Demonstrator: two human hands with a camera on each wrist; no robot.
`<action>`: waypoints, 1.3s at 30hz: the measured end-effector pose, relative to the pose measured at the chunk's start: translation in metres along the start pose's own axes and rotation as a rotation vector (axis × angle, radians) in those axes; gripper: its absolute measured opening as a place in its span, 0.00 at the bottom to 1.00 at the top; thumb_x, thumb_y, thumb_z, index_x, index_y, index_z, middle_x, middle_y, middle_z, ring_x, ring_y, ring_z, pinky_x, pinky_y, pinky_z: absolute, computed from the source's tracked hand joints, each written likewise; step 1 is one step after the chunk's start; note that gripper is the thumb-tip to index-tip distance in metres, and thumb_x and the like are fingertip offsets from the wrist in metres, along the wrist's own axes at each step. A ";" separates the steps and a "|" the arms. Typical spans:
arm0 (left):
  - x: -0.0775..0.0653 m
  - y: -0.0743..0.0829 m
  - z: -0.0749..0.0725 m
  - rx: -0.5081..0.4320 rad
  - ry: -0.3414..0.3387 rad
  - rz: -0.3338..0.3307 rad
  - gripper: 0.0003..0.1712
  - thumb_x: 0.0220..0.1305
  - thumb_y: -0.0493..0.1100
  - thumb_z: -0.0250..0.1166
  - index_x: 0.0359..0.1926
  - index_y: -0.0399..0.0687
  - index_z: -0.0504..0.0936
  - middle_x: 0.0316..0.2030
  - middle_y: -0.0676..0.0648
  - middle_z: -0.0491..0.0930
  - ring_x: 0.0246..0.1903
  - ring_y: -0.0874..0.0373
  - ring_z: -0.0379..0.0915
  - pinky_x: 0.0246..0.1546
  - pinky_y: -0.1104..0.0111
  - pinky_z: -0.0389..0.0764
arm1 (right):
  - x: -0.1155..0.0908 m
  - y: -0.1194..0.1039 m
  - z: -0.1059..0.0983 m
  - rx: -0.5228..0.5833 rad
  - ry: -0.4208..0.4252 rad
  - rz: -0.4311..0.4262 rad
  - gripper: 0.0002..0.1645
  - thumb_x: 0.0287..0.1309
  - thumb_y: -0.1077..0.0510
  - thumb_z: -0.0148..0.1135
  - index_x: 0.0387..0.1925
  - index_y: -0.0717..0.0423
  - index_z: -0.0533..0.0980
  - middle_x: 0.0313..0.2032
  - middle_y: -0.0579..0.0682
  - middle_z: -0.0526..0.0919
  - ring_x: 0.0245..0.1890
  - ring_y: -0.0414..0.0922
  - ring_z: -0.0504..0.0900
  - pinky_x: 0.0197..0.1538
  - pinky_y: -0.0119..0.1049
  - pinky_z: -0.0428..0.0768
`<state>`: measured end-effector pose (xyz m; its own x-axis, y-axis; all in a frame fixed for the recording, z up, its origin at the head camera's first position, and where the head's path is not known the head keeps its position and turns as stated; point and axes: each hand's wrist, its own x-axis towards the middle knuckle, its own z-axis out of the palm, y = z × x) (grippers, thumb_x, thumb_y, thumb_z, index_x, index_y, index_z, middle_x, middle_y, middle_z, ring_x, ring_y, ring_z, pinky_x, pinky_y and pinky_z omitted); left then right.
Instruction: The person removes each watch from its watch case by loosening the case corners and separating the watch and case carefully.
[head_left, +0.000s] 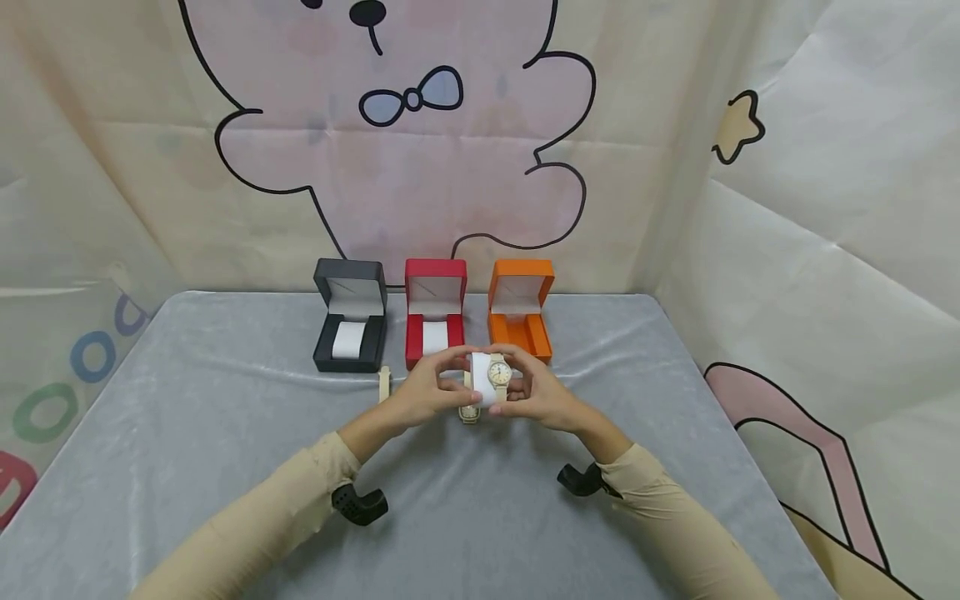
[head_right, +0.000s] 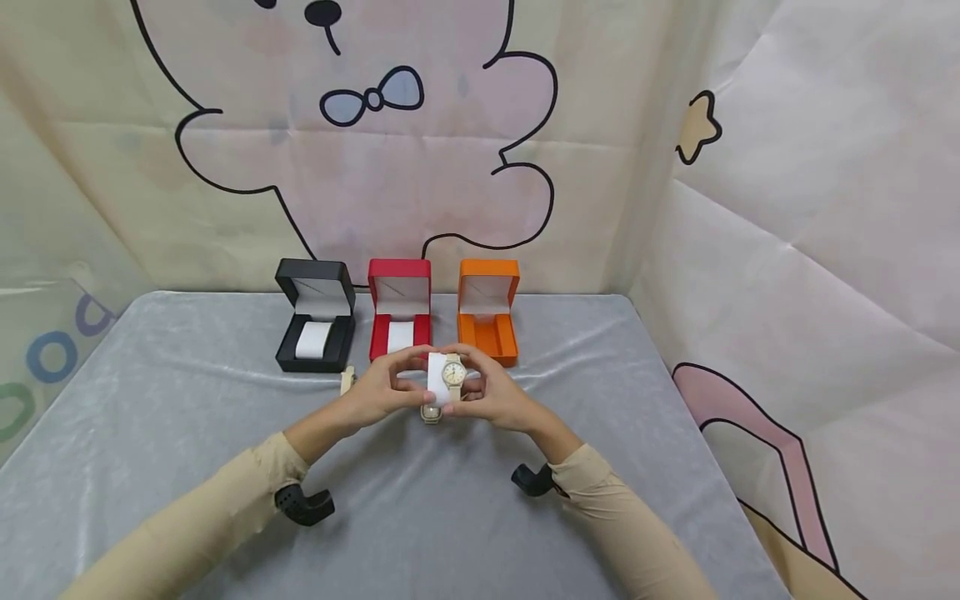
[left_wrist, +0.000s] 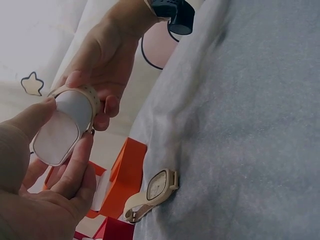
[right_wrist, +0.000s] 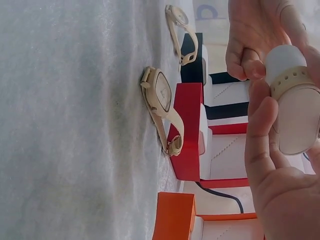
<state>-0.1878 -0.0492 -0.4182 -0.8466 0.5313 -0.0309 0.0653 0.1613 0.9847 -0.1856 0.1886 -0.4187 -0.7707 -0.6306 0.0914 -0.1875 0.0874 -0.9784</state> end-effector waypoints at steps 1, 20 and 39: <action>0.000 0.000 0.000 -0.001 0.000 -0.002 0.39 0.62 0.40 0.73 0.72 0.50 0.68 0.59 0.36 0.74 0.40 0.47 0.86 0.44 0.67 0.85 | 0.000 0.000 0.000 0.004 -0.001 -0.001 0.47 0.55 0.69 0.72 0.72 0.53 0.59 0.63 0.61 0.68 0.43 0.54 0.86 0.47 0.38 0.87; -0.001 0.000 -0.001 -0.004 -0.004 0.029 0.41 0.63 0.37 0.70 0.75 0.45 0.65 0.61 0.35 0.73 0.39 0.55 0.86 0.38 0.73 0.82 | 0.001 0.002 0.004 -0.025 0.013 0.021 0.44 0.60 0.67 0.67 0.74 0.48 0.60 0.57 0.57 0.72 0.30 0.73 0.75 0.24 0.40 0.79; -0.001 -0.004 -0.007 0.023 -0.085 0.051 0.44 0.64 0.38 0.70 0.76 0.41 0.61 0.64 0.36 0.75 0.40 0.55 0.87 0.47 0.67 0.86 | 0.001 0.004 0.001 0.021 -0.047 0.024 0.44 0.59 0.69 0.66 0.74 0.53 0.59 0.65 0.58 0.67 0.35 0.77 0.77 0.33 0.32 0.84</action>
<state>-0.1912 -0.0564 -0.4212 -0.7941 0.6078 0.0040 0.1205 0.1510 0.9812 -0.1868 0.1872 -0.4230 -0.7451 -0.6643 0.0595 -0.1558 0.0867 -0.9840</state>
